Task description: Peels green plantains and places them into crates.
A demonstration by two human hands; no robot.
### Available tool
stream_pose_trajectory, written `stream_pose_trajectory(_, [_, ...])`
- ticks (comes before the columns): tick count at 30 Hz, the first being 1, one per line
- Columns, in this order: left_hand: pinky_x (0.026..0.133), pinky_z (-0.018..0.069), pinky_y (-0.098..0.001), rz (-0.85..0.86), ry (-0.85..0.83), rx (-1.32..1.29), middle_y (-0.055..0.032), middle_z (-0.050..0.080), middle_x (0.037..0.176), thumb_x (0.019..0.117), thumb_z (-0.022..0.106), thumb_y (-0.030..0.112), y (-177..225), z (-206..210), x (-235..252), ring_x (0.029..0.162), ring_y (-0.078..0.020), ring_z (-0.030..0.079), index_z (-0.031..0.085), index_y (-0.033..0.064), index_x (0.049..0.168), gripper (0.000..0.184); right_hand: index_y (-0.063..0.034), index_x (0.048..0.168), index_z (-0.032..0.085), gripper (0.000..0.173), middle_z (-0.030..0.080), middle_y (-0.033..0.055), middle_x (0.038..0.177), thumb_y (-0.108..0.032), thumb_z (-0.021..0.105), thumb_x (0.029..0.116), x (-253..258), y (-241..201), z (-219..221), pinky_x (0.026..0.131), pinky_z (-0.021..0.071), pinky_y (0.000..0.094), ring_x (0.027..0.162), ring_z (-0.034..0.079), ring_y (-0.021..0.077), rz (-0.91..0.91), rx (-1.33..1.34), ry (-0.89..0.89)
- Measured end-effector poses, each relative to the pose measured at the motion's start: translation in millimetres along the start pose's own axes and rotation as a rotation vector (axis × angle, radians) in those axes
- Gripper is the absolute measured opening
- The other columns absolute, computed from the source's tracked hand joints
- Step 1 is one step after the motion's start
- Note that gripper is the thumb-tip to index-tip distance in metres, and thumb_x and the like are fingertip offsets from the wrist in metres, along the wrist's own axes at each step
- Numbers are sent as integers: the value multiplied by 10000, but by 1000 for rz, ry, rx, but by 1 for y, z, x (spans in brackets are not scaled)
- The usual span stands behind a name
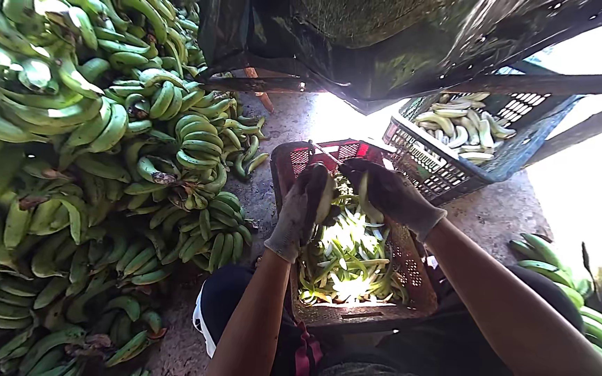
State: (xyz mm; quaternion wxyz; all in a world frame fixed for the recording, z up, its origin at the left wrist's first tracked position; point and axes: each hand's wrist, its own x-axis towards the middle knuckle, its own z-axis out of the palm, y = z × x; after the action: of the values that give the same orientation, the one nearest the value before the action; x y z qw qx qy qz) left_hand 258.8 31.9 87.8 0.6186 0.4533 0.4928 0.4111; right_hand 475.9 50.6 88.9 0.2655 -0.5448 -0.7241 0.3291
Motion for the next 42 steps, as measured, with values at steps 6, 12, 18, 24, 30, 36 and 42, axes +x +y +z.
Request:
stream_pose_trajectory(6, [625,566,-239,120,-78,-328,-24,703,958,1063,446,469,-7,-32,0,765,-86,666,659,170,1208,394,-270,1419,622,526,727,61,1084,-483,615,938,-13,2,9,840,564,456,968,691,226,-518,-345,142])
stream_pose_trajectory(12, [756,599,-295,145,-310,-655,-41,680,1094,1075,367,502,-1,-32,3,953,-139,685,622,175,1211,436,-319,1372,661,459,717,72,1148,-510,575,963,-13,2,5,869,538,477,1036,680,245,-626,-405,277])
stream_pose_trajectory(18, [679,565,-242,247,-20,-131,-8,671,985,1085,412,402,2,-2,-17,807,-79,647,594,192,1314,360,-319,1466,560,432,696,71,1101,-361,563,1035,-10,-17,-2,796,565,514,940,680,238,-142,-169,99])
stream_pose_trajectory(24, [508,541,-245,85,-47,-366,-38,657,785,1069,334,532,-2,-10,0,597,-106,623,639,149,1112,492,-230,1408,609,392,716,23,1133,-326,587,1028,-13,-9,-3,873,574,439,988,686,149,-165,-34,38])
stream_pose_trajectory(30, [634,568,-229,100,-20,-416,8,689,932,1070,382,488,-5,-34,-3,772,-74,668,644,201,1181,405,-332,1405,632,494,718,44,1096,-517,585,950,-25,10,5,861,553,419,993,675,191,-613,-328,129])
stream_pose_trajectory(36, [680,566,-231,271,34,-141,5,691,1005,1085,394,423,-6,-22,-21,836,-60,659,617,201,1309,387,-334,1408,627,479,709,42,1120,-444,620,942,-21,-2,-1,859,556,466,1014,676,218,-534,-310,125])
stream_pose_trajectory(42, [793,559,-228,360,31,119,42,650,1241,1091,369,439,3,-18,-26,1003,-40,634,530,290,1457,426,-221,1349,648,338,708,6,1180,-338,512,1062,10,10,-21,909,567,405,1039,675,128,-176,41,118])
